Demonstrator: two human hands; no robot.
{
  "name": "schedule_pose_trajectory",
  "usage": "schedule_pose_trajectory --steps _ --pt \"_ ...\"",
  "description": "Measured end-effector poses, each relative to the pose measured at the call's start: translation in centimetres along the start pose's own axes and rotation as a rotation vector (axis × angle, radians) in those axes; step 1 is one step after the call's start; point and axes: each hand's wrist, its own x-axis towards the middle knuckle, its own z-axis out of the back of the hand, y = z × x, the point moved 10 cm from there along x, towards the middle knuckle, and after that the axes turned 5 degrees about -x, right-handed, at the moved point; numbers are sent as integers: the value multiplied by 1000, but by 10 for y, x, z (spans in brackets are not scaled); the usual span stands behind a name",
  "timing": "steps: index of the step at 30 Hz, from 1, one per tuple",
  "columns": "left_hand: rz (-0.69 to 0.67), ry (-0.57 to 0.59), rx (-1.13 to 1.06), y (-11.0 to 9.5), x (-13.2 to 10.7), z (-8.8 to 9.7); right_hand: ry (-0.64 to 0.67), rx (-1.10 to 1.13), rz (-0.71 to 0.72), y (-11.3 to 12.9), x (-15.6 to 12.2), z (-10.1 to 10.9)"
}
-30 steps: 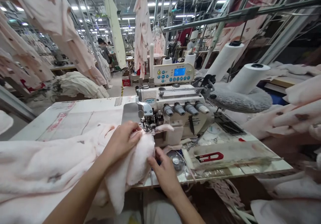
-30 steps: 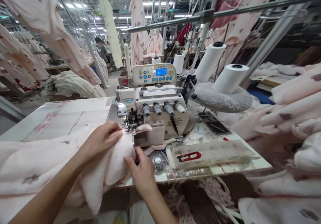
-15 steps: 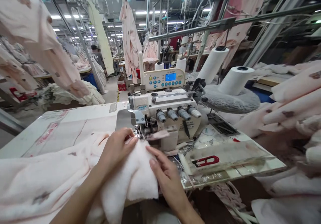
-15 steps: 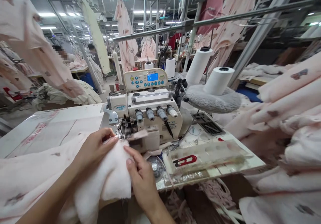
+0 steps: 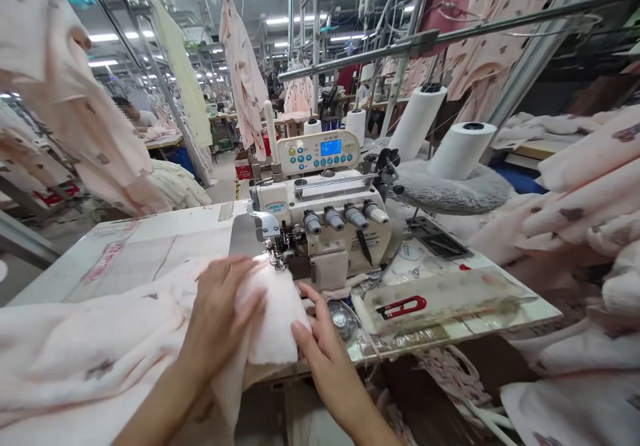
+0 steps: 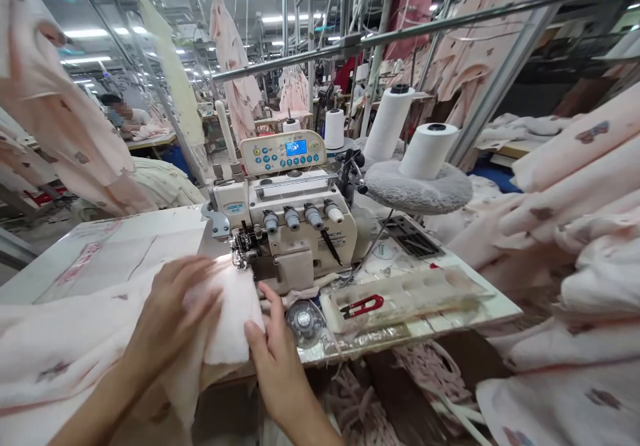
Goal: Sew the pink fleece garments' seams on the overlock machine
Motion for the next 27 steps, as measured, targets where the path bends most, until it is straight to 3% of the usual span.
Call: schedule_pose_trajectory --steps 3,6,9,13,16,22,24,27 --pt "-127 8 -25 -26 -51 -11 22 -54 -15 -8 -15 2" --pt "-170 -53 37 -37 -75 -19 53 -122 18 -7 -21 -2" --pt "-185 -81 -50 -41 -71 -16 35 -150 19 -5 -21 -2" --pt "-196 -173 -100 -50 -61 6 23 -158 -52 -5 -21 -1" --pt "-254 -228 -77 -62 -65 13 5 -142 -10 6 -22 -1" --pt "-307 -299 43 -63 -81 8 179 136 -225 -18 -35 -21" --pt "-332 -289 39 -63 -82 7 169 8 -128 -11 -34 -13" --pt "-358 -275 -13 -68 -77 11 -93 -521 352 42 -33 13"
